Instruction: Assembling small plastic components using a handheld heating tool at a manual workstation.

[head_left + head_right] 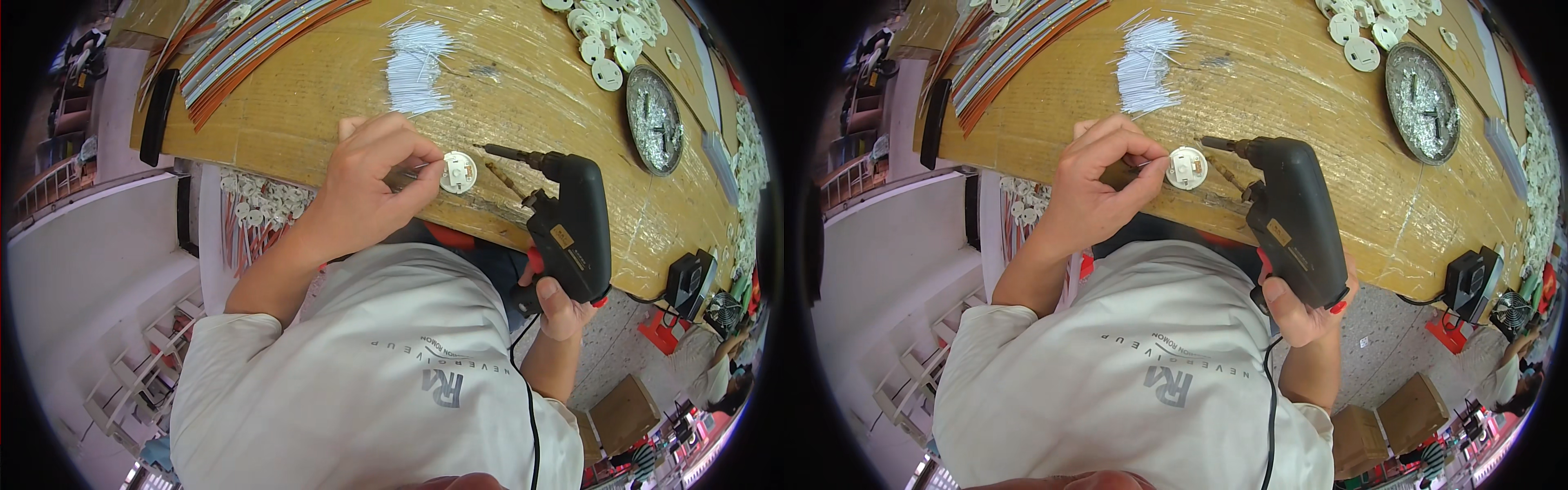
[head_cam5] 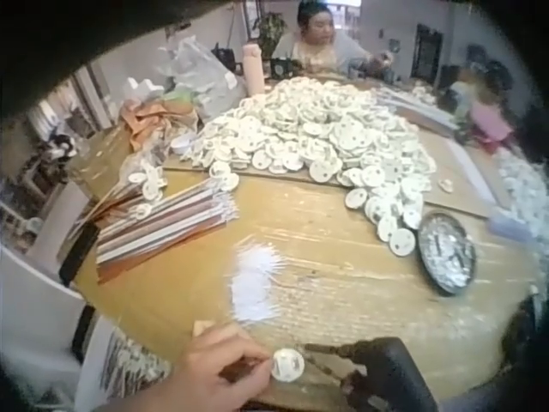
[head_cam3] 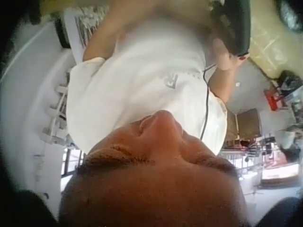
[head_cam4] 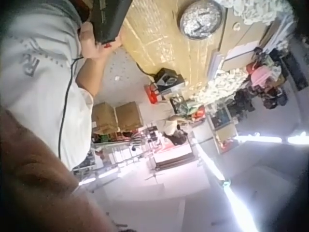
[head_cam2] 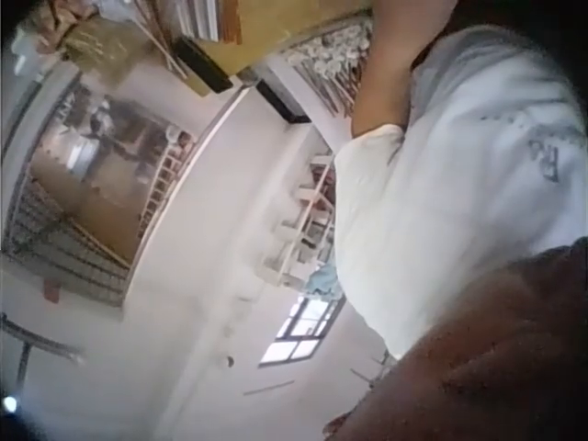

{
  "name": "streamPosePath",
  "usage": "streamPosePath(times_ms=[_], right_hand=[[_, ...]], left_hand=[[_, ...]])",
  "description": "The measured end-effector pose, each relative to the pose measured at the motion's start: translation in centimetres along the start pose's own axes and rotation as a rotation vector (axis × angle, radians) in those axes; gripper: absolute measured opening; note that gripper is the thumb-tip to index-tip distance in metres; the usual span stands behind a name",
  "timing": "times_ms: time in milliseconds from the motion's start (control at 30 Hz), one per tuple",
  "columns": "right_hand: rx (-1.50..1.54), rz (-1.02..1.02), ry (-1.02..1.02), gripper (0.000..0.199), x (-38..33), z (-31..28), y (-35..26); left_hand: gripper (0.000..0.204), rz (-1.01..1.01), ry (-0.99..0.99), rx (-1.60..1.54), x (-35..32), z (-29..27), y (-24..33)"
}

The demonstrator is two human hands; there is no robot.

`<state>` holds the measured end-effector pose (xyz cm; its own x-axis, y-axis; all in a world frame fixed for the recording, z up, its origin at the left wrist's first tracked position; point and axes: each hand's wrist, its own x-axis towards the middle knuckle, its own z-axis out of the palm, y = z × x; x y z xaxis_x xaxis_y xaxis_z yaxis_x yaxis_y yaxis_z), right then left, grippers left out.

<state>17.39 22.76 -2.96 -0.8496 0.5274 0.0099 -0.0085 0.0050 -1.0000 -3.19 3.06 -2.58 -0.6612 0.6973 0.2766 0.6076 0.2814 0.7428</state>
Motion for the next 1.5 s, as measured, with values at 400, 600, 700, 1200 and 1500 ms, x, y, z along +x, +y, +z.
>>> streamPosePath(times_ms=[400, 600, 700, 1200, 1500], right_hand=[[0.158, 0.209, -0.211, 0.07, 2.4, 3.8, -2.4], [0.397, 0.106, -0.131, 0.038, 3.0, 5.6, -0.9], [0.345, 0.073, -0.162, 0.04, 2.8, 5.2, -0.8], [0.241, 0.132, -0.139, 0.061, 3.6, 6.5, -0.7], [0.277, 0.083, -0.017, 0.062, 3.2, 4.5, -1.5]], left_hand=[[0.012, -0.011, -0.001, 0.14, -0.8, -0.9, 0.3], [0.013, -0.026, 0.055, -0.053, -0.1, -0.3, 0.3], [0.016, 0.036, 0.063, -0.06, 0.5, 0.3, 0.4], [0.008, -0.067, -0.087, -0.282, 0.5, 1.0, 0.2], [0.005, -0.048, -0.134, -0.113, 1.8, 0.2, 1.4]])
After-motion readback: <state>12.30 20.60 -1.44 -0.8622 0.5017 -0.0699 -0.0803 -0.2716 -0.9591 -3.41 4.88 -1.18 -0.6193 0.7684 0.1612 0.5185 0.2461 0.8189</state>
